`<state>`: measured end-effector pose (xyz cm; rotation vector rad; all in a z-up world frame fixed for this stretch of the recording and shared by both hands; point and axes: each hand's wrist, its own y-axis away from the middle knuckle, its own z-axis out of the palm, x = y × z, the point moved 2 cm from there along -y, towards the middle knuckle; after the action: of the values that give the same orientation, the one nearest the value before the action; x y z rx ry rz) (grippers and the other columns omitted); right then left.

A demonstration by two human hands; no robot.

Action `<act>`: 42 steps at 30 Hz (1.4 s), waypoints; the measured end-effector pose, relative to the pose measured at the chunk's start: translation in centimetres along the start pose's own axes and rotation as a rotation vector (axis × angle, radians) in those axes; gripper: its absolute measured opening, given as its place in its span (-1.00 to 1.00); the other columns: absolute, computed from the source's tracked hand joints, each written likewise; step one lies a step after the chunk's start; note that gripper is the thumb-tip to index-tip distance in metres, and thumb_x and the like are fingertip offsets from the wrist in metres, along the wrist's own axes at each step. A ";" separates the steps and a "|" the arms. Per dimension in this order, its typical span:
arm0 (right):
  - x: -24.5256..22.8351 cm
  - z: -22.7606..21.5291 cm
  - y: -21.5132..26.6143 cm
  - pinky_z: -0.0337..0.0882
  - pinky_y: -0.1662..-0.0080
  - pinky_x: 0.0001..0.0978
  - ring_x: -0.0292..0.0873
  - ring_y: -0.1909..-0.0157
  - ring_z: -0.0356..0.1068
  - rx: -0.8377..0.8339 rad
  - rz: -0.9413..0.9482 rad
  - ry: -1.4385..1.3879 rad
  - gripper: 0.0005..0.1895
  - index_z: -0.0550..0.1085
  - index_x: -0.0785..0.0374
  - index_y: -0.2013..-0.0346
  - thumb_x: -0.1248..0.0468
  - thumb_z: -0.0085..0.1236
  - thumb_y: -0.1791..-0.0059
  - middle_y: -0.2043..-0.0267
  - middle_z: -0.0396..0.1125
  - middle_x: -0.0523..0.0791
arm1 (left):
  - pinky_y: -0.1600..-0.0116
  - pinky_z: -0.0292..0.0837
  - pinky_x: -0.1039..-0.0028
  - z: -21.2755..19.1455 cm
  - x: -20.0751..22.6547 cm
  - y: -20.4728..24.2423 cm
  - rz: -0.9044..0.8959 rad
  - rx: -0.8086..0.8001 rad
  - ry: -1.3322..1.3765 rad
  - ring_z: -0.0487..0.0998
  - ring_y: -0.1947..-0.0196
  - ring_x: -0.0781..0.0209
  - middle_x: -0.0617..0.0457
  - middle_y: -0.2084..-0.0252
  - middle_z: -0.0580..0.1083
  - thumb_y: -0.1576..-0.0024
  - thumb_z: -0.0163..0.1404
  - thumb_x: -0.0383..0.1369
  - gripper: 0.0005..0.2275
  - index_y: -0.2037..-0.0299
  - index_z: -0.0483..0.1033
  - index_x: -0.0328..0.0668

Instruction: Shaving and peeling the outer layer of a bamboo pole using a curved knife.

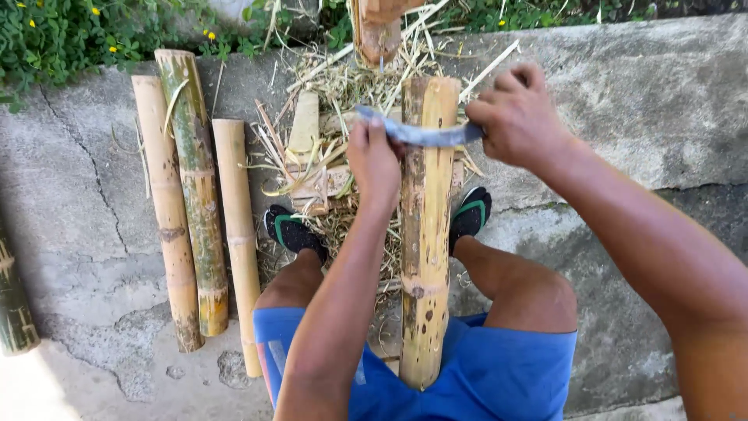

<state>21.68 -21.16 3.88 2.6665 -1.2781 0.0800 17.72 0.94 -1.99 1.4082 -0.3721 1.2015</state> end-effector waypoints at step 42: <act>5.6 4.0 -6.5 0.20 0.00 -0.18 -0.21 0.12 0.33 0.012 -0.052 0.066 -0.87 0.47 0.04 0.40 0.18 0.18 -0.03 0.33 0.39 -0.26 | 0.47 0.27 0.48 3.6 -0.6 -6.5 -0.013 0.134 0.369 0.33 0.63 0.33 0.08 0.53 0.40 -0.33 -0.14 -0.36 -0.76 0.41 0.37 -0.22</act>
<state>30.14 -22.26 -0.27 2.6814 -1.1921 0.1668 24.18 -0.72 -5.23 1.2635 -0.0253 1.4640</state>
